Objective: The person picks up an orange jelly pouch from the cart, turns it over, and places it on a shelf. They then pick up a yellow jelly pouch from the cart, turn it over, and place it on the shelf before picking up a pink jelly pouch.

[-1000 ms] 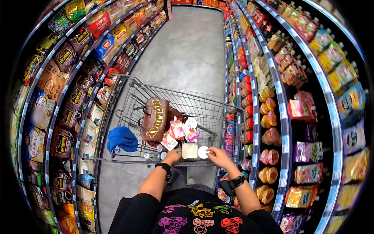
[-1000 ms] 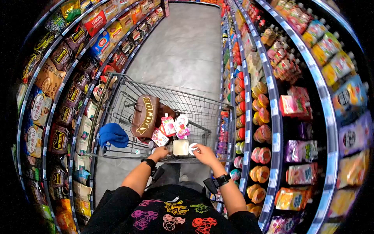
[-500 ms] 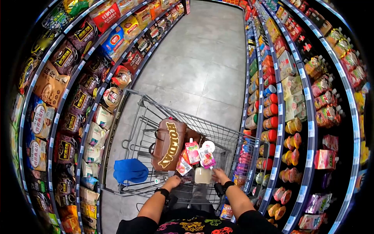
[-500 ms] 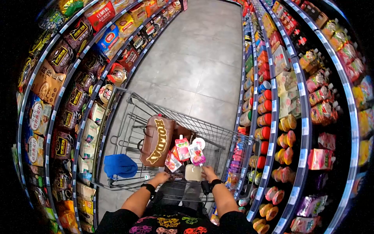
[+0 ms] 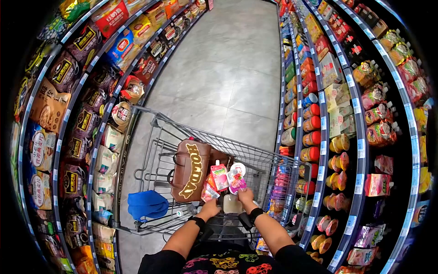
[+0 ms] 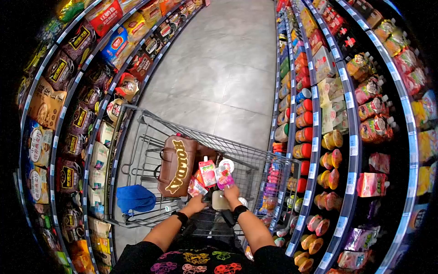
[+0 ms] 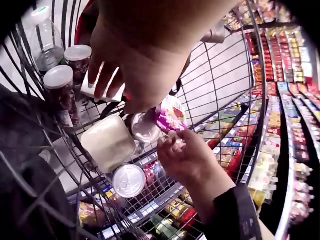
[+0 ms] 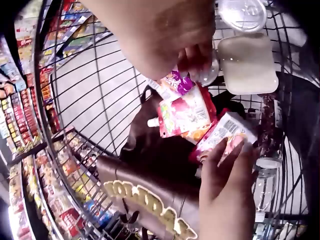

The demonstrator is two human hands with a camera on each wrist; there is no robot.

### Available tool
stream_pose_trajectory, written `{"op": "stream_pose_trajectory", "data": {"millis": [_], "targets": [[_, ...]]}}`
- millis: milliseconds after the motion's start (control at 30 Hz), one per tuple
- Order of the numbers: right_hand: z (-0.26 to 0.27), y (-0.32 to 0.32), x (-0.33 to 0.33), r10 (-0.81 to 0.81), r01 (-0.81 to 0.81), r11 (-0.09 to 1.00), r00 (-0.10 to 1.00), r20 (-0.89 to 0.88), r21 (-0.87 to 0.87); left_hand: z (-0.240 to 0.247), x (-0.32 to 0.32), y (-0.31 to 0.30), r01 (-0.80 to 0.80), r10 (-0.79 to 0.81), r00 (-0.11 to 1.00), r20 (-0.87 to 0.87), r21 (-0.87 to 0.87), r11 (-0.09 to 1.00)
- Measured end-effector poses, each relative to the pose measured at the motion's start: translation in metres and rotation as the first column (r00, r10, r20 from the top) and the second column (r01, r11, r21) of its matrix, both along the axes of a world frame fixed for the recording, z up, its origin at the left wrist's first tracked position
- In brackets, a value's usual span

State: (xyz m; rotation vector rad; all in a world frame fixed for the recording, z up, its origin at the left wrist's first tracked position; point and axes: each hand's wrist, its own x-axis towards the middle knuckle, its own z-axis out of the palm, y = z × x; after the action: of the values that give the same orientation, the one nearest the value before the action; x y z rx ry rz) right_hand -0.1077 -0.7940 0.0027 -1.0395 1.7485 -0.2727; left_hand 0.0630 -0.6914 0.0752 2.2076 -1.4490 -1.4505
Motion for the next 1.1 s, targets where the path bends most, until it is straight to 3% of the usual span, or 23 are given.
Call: {"op": "stream_pose_trajectory", "data": {"millis": [33,133,200,367,433,467,500,567,733,800,867,900,933,967,1033,1100], "targets": [[0.029,-0.006,0.009,0.038,-0.038,0.999,0.999,-0.02,-0.022,-0.001,-0.003,-0.003,0.018,-0.017,1.0,0.018,-0.044,0.999],[0.096,-0.019,0.025,-0.172,0.124,0.979,0.928,0.329,0.163,0.024,-0.016,-0.013,-0.038,0.047,0.996,0.071,-0.128,0.991],[0.109,-0.019,0.021,-0.105,0.047,0.985,0.928,0.357,0.168,0.035,-0.022,-0.019,-0.109,0.12,0.991,0.065,-0.152,0.982],[0.163,-0.002,-0.002,0.143,-0.224,0.963,0.897,0.419,0.151,0.079,-0.038,-0.021,-0.013,0.061,0.991,0.117,-0.378,0.926],[0.198,0.011,-0.012,0.251,-0.307,0.95,0.868,0.428,0.066,0.088,-0.042,-0.017,-0.036,0.006,0.999,-0.051,-0.612,0.79],[0.209,0.018,-0.019,0.282,-0.32,0.947,0.859,0.428,0.017,0.096,-0.045,-0.011,-0.051,-0.013,0.995,-0.096,-0.633,0.772],[0.216,0.026,-0.027,0.357,-0.363,0.93,0.848,0.392,-0.061,0.1,-0.049,-0.005,0.019,-0.044,0.999,-0.017,-0.713,0.701],[0.23,0.04,-0.04,0.4,-0.373,0.917,0.839,0.37,-0.143,0.124,-0.063,0.005,0.045,-0.051,0.999,0.014,-0.728,0.684],[0.289,0.075,-0.067,0.385,-0.321,0.915,0.874,0.297,-0.242,0.148,-0.097,0.034,-0.041,-0.053,0.995,-0.087,-0.816,0.577],[0.315,0.086,-0.078,0.409,-0.338,0.892,0.887,0.215,-0.301,0.166,-0.107,0.044,-0.056,-0.072,0.99,-0.123,-0.803,0.594],[0.316,0.096,-0.091,0.435,-0.306,0.828,0.879,0.194,-0.47,0.176,-0.119,0.056,-0.08,-0.094,0.98,-0.175,-0.782,0.619],[0.31,0.1,-0.098,0.427,-0.32,0.694,0.904,0.011,-0.645,0.187,-0.125,0.062,-0.022,-0.095,0.99,-0.107,-0.771,0.636],[0.306,0.108,-0.103,0.329,-0.043,0.795,0.868,0.371,-0.605,0.197,-0.136,0.066,-0.076,-0.038,0.99,-0.135,-0.744,0.664],[0.331,0.118,-0.11,0.265,-0.05,0.748,0.937,0.229,-0.662,0.195,-0.142,0.07,-0.084,-0.04,0.988,-0.151,-0.73,0.678],[0.327,0.137,-0.131,0.174,0.049,0.64,0.963,0.208,-0.767,0.207,-0.158,0.08,-0.145,-0.032,0.968,-0.248,-0.66,0.738],[0.33,0.152,-0.152,0.087,0.106,0.576,0.978,0.19,-0.81,0.222,-0.174,0.092,-0.279,-0.043,0.916,-0.399,-0.711,0.646]]}}
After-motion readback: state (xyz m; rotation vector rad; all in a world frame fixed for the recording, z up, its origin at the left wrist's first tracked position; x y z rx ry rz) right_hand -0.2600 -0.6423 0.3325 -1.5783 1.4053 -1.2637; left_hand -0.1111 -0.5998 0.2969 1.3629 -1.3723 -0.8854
